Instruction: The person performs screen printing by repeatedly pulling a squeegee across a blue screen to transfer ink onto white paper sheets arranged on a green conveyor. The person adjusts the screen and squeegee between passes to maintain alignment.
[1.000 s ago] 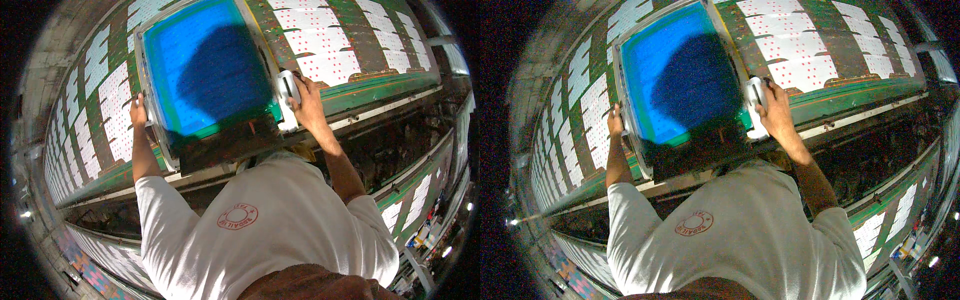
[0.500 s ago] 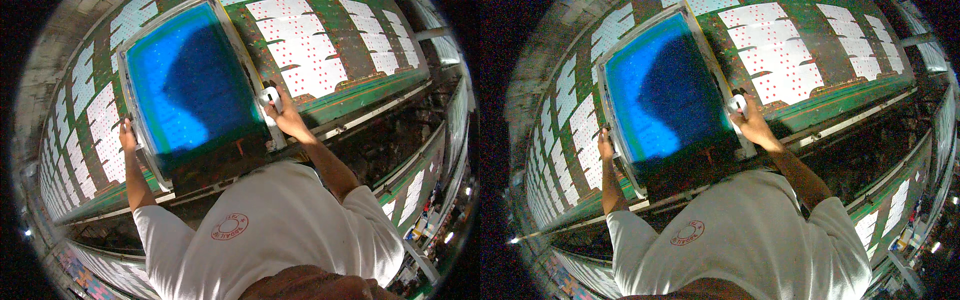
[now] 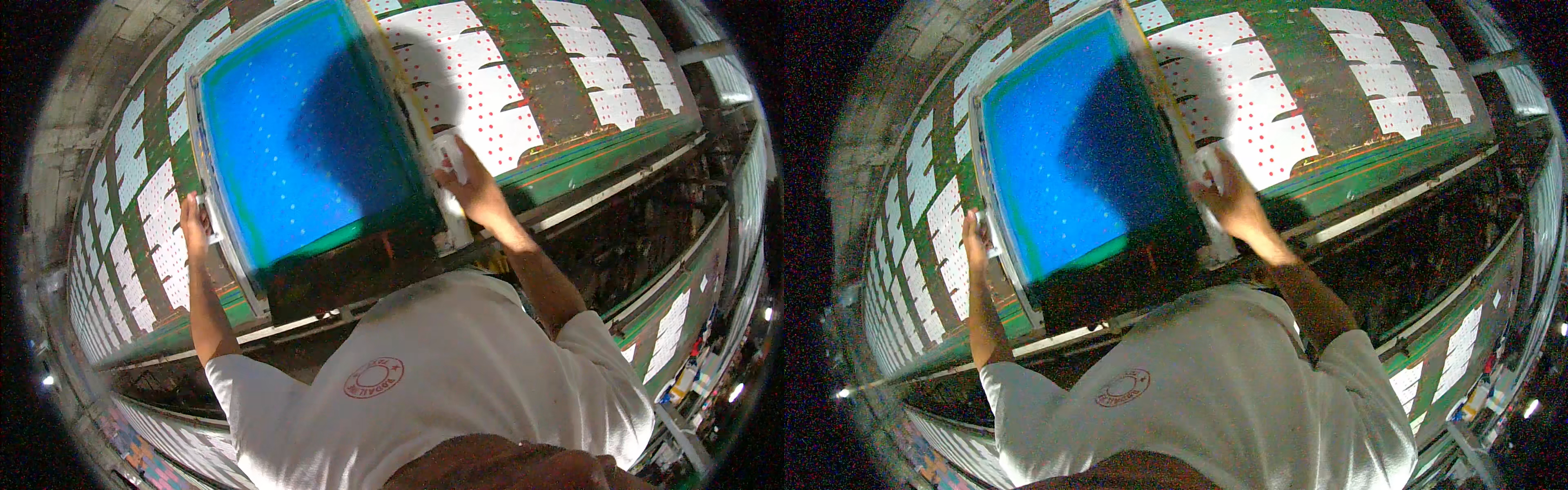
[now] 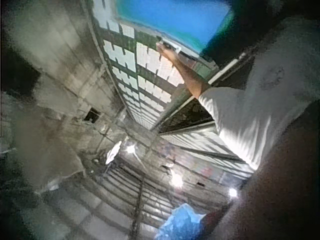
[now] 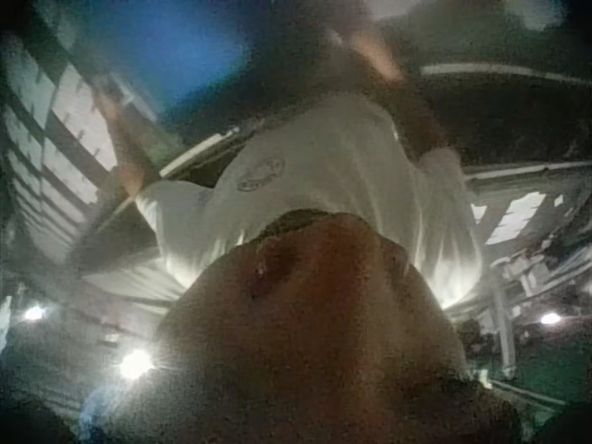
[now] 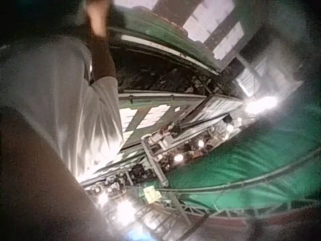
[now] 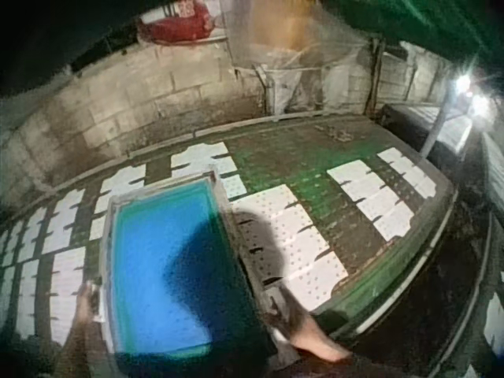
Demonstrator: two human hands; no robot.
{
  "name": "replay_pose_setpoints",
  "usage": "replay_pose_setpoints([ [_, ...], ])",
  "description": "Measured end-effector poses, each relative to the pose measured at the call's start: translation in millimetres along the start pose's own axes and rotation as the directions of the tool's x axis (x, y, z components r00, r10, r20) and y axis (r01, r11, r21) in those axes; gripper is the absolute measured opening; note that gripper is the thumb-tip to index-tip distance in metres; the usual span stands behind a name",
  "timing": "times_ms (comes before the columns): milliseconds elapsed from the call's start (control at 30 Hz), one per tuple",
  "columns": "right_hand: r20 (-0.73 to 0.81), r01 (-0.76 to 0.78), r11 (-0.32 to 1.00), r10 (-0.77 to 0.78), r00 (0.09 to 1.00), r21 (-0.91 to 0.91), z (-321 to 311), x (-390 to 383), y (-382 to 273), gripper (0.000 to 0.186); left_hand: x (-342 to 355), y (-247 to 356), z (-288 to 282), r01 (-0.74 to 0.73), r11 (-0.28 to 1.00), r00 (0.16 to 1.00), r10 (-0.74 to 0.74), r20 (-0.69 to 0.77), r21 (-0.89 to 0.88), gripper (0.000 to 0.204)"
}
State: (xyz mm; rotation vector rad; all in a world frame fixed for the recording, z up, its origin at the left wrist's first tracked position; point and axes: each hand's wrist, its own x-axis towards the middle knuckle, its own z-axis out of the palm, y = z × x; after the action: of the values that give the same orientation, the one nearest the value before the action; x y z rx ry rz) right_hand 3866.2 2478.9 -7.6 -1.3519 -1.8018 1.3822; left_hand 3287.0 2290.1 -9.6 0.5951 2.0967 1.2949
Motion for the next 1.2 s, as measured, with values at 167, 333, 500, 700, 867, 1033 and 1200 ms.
replay_pose_setpoints([
  [167, -0.11, 0.115, 0.986, -0.102, 0.989, 0.118, -106, 32, 73, 0.074, -28, 39, 128, -0.012, 0.994, 0.987, 0.029, -0.157, 0.109, 0.055],
  [333, -0.135, 0.033, 0.991, -0.051, 0.99, -0.128, -228, 65, 135, 0.063, -65, 63, 250, 0.007, 1.0, 1.0, -0.007, -0.021, -0.025, 0.049],
  [500, -0.118, -0.016, 0.996, 0.007, 0.993, -0.083, -303, 79, 165, 0.07, -94, 74, 338, 0.008, 0.994, 1.0, -0.009, -0.011, -0.112, 0.042],
  [700, -0.078, -0.099, 0.995, 0.101, 0.992, 0.021, -335, 78, 182, 0.072, -110, 75, 368, -0.002, 0.998, 0.999, -0.002, -0.052, -0.068, 0.04],
  [867, -0.053, 0.0, 0.997, -0.004, 0.999, -0.071, -337, 71, 189, 0.071, -107, 63, 372, -0.035, 0.992, 0.997, 0.027, -0.069, -0.12, 0.033],
  [1033, 0.012, -0.099, 0.995, 0.1, 0.995, -0.011, -337, 69, 187, 0.074, -108, 57, 379, -0.002, 0.992, 0.998, -0.006, -0.059, -0.129, 0.032],
  [1200, 0.039, -0.141, 0.989, 0.143, 0.989, -0.05, -334, 65, 177, 0.075, -110, 60, 382, 0.105, 0.994, 0.992, -0.104, -0.078, 0.013, 0.034],
])
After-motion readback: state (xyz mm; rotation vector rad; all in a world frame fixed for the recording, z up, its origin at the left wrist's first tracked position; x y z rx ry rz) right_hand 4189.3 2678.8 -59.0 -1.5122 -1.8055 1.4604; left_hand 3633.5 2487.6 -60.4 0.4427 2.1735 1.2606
